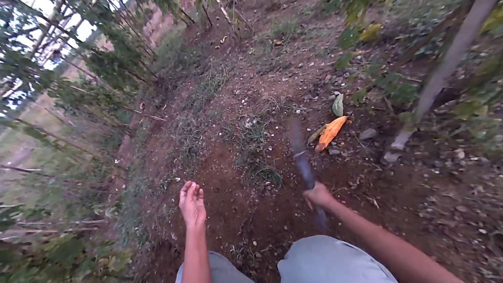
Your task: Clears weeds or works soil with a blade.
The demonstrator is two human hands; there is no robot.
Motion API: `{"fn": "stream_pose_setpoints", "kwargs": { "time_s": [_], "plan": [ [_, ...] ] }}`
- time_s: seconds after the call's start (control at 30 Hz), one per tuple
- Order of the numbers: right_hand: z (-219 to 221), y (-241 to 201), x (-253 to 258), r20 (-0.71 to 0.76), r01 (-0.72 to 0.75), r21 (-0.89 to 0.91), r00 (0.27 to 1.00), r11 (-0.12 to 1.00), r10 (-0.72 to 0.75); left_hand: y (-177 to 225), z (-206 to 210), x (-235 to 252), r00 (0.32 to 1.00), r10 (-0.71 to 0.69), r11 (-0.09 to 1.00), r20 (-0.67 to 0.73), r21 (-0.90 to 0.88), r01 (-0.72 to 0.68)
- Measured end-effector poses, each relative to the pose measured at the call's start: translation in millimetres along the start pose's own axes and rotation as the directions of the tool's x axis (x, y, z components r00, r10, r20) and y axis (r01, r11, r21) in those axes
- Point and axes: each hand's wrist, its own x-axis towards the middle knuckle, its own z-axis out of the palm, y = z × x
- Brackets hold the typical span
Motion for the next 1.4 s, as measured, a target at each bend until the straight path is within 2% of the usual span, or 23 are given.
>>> {"fn": "stream_pose_setpoints", "kwargs": {
  "time_s": [0.07,0.1,0.2,0.27,0.33,0.4,0.43,0.5,0.53,0.57,0.6,0.63,0.67,0.7,0.8,0.87,0.93,1.0,1.13,1.27,1.33,1.4],
  "plan": [
    [13,-4,-16,0.154,0.009,-0.398,0.986,0.917,0.057,-2,6,0,1.000,-0.007,1.000,0.010,0.009,0.007],
    [12,-10,-24,0.176,0.025,-0.514,0.981,0.858,0.077,-3,6,0,1.000,-0.013,1.000,0.017,0.012,0.013],
    [-32,-29,-31,0.175,0.077,-0.664,0.983,0.743,0.054,-3,10,-1,0.999,-0.026,1.000,0.034,-0.003,0.026],
    [-68,-30,-30,0.159,0.083,-0.655,0.987,0.751,0.030,-2,7,-2,0.999,-0.028,1.000,0.036,-0.005,0.028],
    [-91,-26,-19,0.111,0.045,-0.545,0.994,0.837,0.019,-3,1,-2,0.999,-0.023,1.000,0.036,-0.003,0.023],
    [-98,-30,-4,0.017,-0.002,-0.313,1.000,0.950,0.008,-4,0,0,1.000,-0.015,1.000,0.026,-0.012,0.015],
    [-93,-34,4,-0.048,-0.019,-0.144,0.999,0.989,0.012,-5,-1,1,1.000,-0.015,1.000,0.016,-0.017,0.015],
    [-64,-40,16,-0.154,-0.002,0.178,0.988,0.984,0.029,-6,-1,2,1.000,-0.020,0.999,0.001,-0.026,0.020],
    [-44,-41,20,-0.168,0.016,0.260,0.985,0.966,0.029,-5,0,2,1.000,-0.025,0.999,-0.006,-0.028,0.025],
    [-22,-37,21,-0.142,0.020,0.256,0.990,0.966,0.017,-5,1,1,1.000,-0.029,0.999,-0.005,-0.030,0.029],
    [-3,-30,19,-0.075,0.026,0.144,0.997,0.989,-0.015,-5,3,0,0.999,-0.033,0.999,-0.001,-0.032,0.033],
    [14,-21,15,0.032,0.035,-0.045,0.999,0.998,-0.034,-5,6,-2,0.999,-0.035,0.999,0.004,-0.034,0.035],
    [26,-13,12,0.139,0.041,-0.252,0.990,0.967,-0.005,-5,9,-3,0.999,-0.039,0.999,0.009,-0.036,0.039],
    [37,-6,10,0.175,0.056,-0.399,0.984,0.915,0.016,-5,10,-4,0.999,-0.044,0.998,0.013,-0.033,0.044],
    [16,-18,-13,0.152,0.102,-0.703,0.988,0.704,0.009,-8,12,-6,0.997,-0.064,0.997,0.030,-0.038,0.065],
    [1,-23,-31,0.136,0.124,-0.831,0.991,0.542,-0.017,-9,12,-5,0.997,-0.068,0.996,0.048,-0.045,0.071],
    [-1,-21,-47,0.155,0.152,-0.874,0.987,0.461,-0.031,-10,12,-6,0.996,-0.070,0.996,0.063,-0.045,0.073],
    [6,-17,-60,0.179,0.167,-0.886,0.984,0.433,-0.012,-11,15,-9,0.995,-0.070,0.997,0.075,-0.036,0.073],
    [24,6,-75,0.203,0.207,-0.874,0.978,0.439,-0.055,-7,16,-14,0.995,-0.073,0.996,0.065,-0.038,0.075],
    [39,56,-72,0.233,0.203,-0.837,0.972,0.508,-0.005,-4,12,-16,0.996,-0.060,0.997,0.066,-0.051,0.063],
    [50,93,-51,0.161,0.102,-0.804,0.986,0.586,0.050,-3,9,-16,0.997,-0.064,0.996,0.052,-0.055,0.067],
    [54,122,-38,0.078,0.042,-0.773,0.997,0.633,0.029,-4,7,-16,0.997,-0.065,0.997,0.052,-0.045,0.067]
  ]
}}
